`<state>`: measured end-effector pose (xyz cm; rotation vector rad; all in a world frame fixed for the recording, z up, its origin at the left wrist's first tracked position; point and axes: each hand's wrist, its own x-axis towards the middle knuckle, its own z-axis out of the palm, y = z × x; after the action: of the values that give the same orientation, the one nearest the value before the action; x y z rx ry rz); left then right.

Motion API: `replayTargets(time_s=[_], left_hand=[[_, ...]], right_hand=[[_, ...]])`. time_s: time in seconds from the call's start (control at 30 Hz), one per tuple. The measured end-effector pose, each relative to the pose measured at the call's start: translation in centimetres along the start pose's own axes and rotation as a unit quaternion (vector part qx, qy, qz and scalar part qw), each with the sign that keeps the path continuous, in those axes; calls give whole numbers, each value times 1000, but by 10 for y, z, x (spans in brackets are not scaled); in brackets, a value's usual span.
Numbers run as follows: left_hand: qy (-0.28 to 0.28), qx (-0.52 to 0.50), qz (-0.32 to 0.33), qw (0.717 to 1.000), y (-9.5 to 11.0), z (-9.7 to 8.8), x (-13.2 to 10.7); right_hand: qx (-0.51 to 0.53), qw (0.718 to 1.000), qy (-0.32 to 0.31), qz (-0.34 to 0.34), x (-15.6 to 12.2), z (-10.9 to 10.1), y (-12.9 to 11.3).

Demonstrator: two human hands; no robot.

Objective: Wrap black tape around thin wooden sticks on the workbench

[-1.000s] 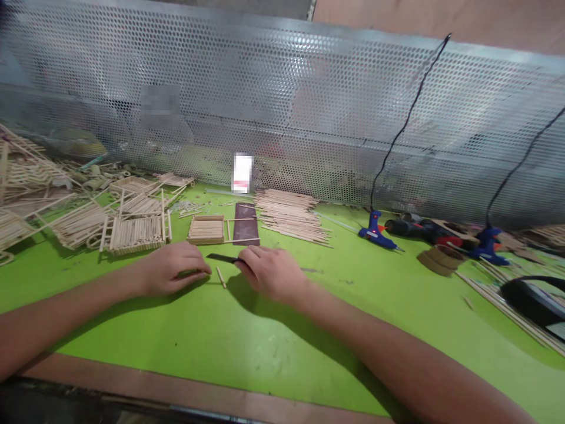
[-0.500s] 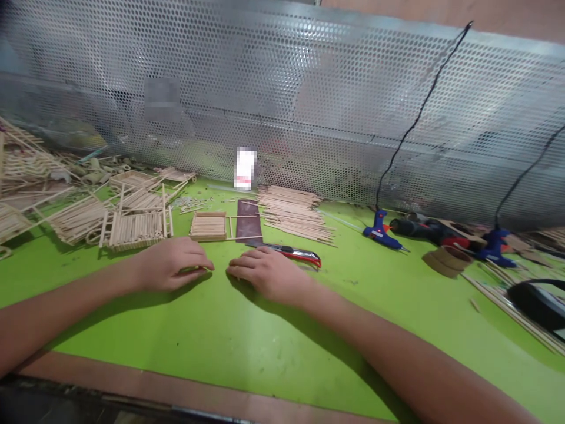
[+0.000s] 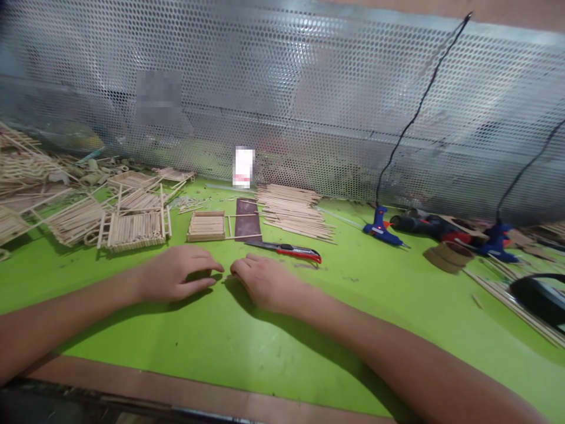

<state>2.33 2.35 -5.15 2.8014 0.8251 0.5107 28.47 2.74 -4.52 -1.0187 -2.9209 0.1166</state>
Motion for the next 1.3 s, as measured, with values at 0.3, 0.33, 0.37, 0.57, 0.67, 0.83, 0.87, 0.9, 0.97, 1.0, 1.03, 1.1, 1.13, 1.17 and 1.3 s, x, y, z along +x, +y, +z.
replayTargets(time_s=[0.3,0.33,0.37,0.57,0.67,0.83,0.87,0.9,0.97,1.0,1.03,1.1,1.13,1.17,1.3], left_hand=[[-17,39,56,998,9,6,0],[-15,41,56,997,9,6,0],[-13,43,56,997,9,7,0],[-12,51,52,997,10,8,1],[-13,57,52,997,12,7,1],[-18,69,49,996,18,8,3],[-21,73,46,996,19,8,3],[-25,77,44,996,21,8,3],[-30,82,41,995,22,8,4],[-31,83,40,995,23,8,4],[-29,82,38,995,23,9,4],[-18,76,32,996,23,10,5],[-10,72,27,997,23,11,5],[-2,68,24,997,23,12,5],[-2,54,22,998,22,15,6]], right_hand=[[-63,996,-22,-64,4,-1,-3],[-71,995,-20,-71,3,-1,-3],[-78,994,-19,-75,3,-1,-3],[-108,989,-67,-79,4,-10,-6],[-99,989,-83,-73,5,-12,-7],[-76,991,-103,-39,8,-14,-10],[-73,991,-108,-35,9,-14,-10],[-72,991,-112,-33,9,-14,-11],[-73,990,-114,-34,10,-13,-10],[-73,990,-113,-35,10,-12,-10],[-73,991,-110,-35,9,-11,-9],[-64,993,-94,-28,7,-8,-6],[-55,995,-81,-21,6,-7,-5],[-43,997,-68,-14,4,-7,-4],[15,999,-34,9,-2,-8,-1]])
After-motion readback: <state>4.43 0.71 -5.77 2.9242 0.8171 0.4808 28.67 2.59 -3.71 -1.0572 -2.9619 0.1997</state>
